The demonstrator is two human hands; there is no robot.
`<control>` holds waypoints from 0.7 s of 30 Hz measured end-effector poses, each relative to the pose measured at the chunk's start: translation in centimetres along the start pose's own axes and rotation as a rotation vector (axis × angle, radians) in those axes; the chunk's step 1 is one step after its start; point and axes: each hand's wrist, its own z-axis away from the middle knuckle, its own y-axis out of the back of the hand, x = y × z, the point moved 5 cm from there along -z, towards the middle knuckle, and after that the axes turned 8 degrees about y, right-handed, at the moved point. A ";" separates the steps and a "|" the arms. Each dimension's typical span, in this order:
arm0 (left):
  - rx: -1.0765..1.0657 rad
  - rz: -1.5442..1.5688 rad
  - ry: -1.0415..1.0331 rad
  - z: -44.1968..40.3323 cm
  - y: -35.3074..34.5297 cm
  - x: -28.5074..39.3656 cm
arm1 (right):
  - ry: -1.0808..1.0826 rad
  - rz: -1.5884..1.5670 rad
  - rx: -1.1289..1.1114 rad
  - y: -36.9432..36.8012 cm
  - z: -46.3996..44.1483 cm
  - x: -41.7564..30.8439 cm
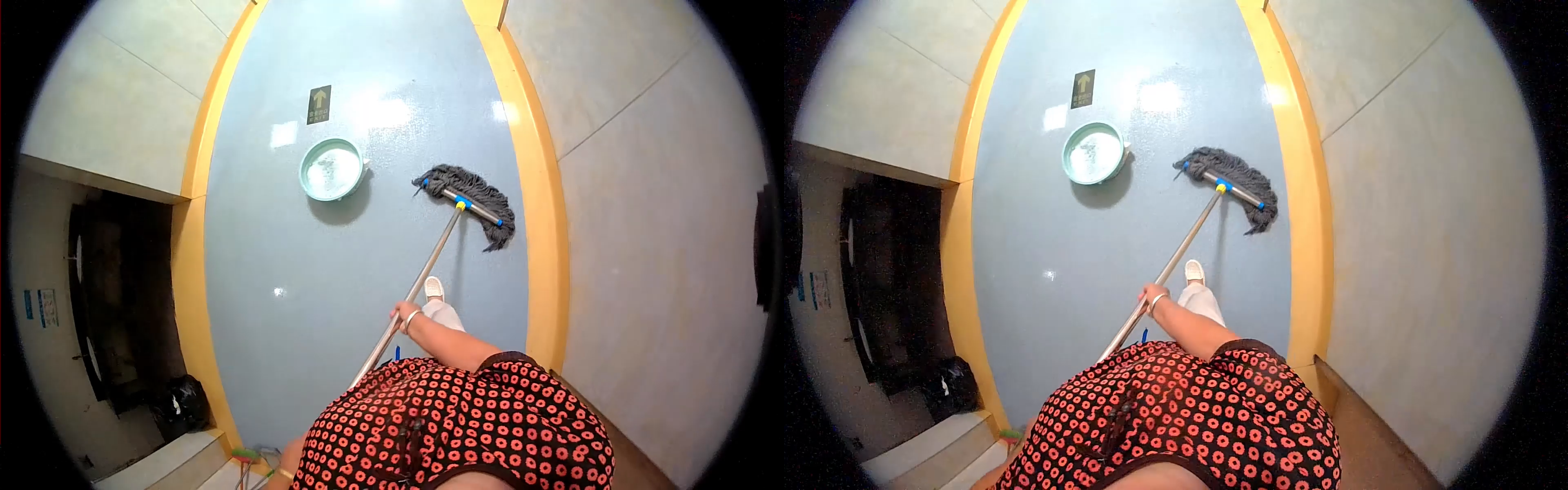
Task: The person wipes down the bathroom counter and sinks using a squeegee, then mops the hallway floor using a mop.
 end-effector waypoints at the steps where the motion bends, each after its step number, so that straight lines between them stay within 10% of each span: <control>1: 0.033 0.008 -0.122 -2.6 1.5 -1.4 | -0.003 0.034 -0.054 -2.7 -2.6 1.1; 7: -0.297 -0.193 0.241 -19.7 10.4 -11.0 | 0.090 -0.011 -0.016 -20.1 -10.0 2.6; 21: -0.369 -0.416 -0.150 -25.7 18.7 -7.6 | 0.070 -0.441 0.086 -22.5 -12.6 3.8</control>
